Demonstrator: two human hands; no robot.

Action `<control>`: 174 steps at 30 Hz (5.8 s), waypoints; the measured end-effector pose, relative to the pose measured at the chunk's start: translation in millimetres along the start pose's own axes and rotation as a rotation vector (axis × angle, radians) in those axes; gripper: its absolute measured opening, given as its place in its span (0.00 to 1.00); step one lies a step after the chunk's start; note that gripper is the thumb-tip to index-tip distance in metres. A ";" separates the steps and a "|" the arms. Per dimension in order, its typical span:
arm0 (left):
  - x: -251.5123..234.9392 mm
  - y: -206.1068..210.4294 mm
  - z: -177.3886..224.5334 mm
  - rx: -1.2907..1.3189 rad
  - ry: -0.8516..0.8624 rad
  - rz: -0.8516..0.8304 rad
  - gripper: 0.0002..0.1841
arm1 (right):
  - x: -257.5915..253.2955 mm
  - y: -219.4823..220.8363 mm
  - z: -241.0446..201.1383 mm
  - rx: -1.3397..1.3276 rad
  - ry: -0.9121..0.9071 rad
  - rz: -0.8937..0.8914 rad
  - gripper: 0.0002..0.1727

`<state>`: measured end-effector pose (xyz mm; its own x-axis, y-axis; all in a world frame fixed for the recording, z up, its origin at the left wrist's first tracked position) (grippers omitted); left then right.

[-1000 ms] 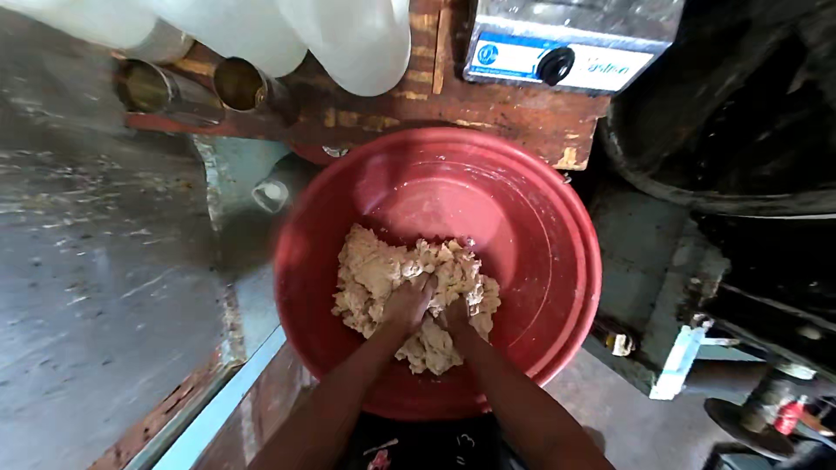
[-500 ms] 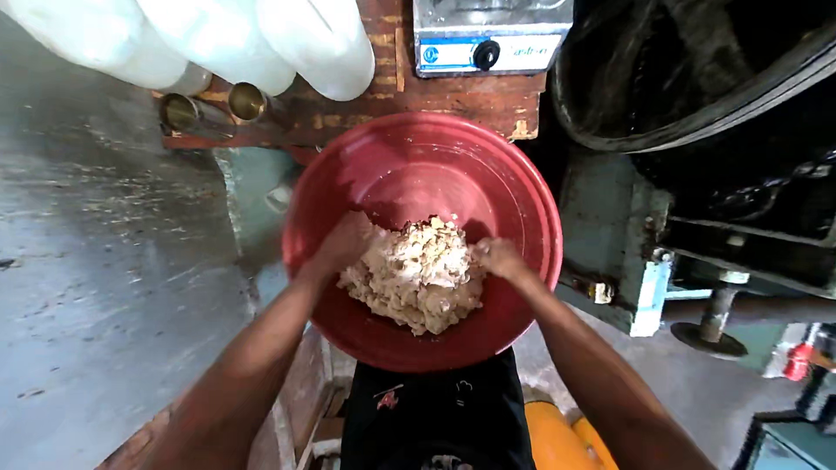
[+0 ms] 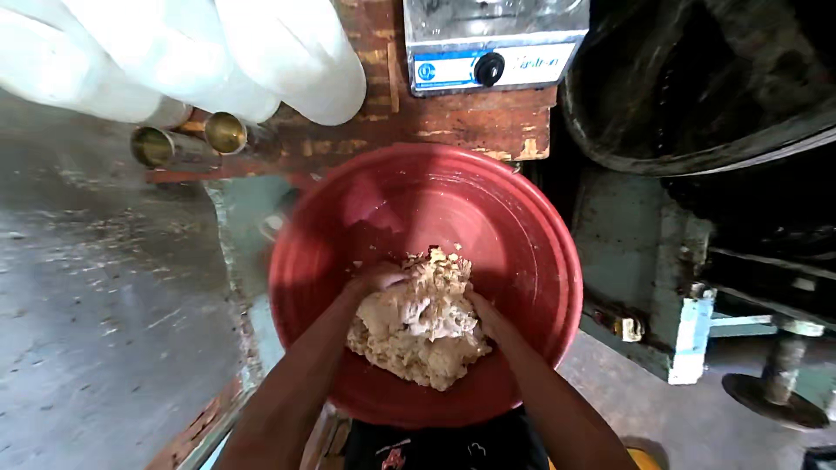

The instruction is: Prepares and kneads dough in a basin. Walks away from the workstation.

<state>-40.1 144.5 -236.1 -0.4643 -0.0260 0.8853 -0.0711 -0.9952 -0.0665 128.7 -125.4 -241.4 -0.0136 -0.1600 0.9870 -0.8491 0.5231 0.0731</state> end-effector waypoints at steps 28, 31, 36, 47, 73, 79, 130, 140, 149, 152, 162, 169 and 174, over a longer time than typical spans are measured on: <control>48.5 104.4 38.0 -0.354 -0.202 0.290 0.37 | 46.6 139.6 -77.2 1.518 -0.024 0.210 0.20; 35.1 71.6 24.3 -0.402 -0.022 0.201 0.40 | 26.6 136.3 -101.6 1.580 0.032 0.055 0.21; 31.0 51.8 9.9 -0.479 0.085 0.172 0.43 | 5.1 102.4 -100.9 1.591 -0.273 -0.041 0.25; 149.6 6.8 62.8 -0.237 -0.015 0.353 0.25 | 93.2 38.4 -158.6 1.398 -0.421 -0.332 0.33; 122.7 186.2 67.2 -0.312 -0.295 0.206 0.38 | 115.8 78.9 8.4 1.466 -0.303 0.089 0.41; 51.1 149.2 5.5 -0.158 0.105 0.069 0.34 | 47.6 104.7 -40.5 1.584 -0.120 0.080 0.29; 153.7 130.2 37.3 -0.206 -0.001 0.728 0.19 | 32.5 84.6 -63.5 0.711 0.133 -0.416 0.17; 180.4 130.3 30.6 0.087 0.254 0.854 0.13 | 99.4 34.4 -39.9 0.218 -0.067 0.018 0.18; 174.9 -177.2 31.6 0.497 0.223 1.486 0.45 | 137.9 15.9 -49.3 0.780 -0.581 0.211 0.14; 118.7 -245.6 -2.6 0.547 0.199 1.486 0.61 | 138.8 16.8 -36.7 0.842 -0.698 0.276 0.14; 92.8 -251.8 -9.4 0.373 0.336 1.593 0.51 | 140.4 22.1 -17.4 0.809 -0.785 0.307 0.14; 201.4 -94.6 44.3 0.197 0.653 1.510 0.46 | 167.2 45.2 -43.4 0.354 -0.962 0.314 0.11; 235.0 41.9 53.2 0.142 0.592 1.179 0.45 | 178.9 68.3 -51.8 0.212 -0.756 0.135 0.13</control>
<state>-105.3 91.7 -6.3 -0.4981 -0.8671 -0.0043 0.7129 -0.4066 -0.5713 95.6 -74.9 -52.4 -0.4138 -0.6707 0.6155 -0.8959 0.4202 -0.1445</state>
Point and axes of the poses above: each hand's wrist, its own x-axis away from the middle knuckle, its own y-axis out of the palm, z = x × y, the point moved 1 cm from there along -x, towards the middle knuckle, and after that the axes turned 3 degrees about x, right-handed, at the moved point
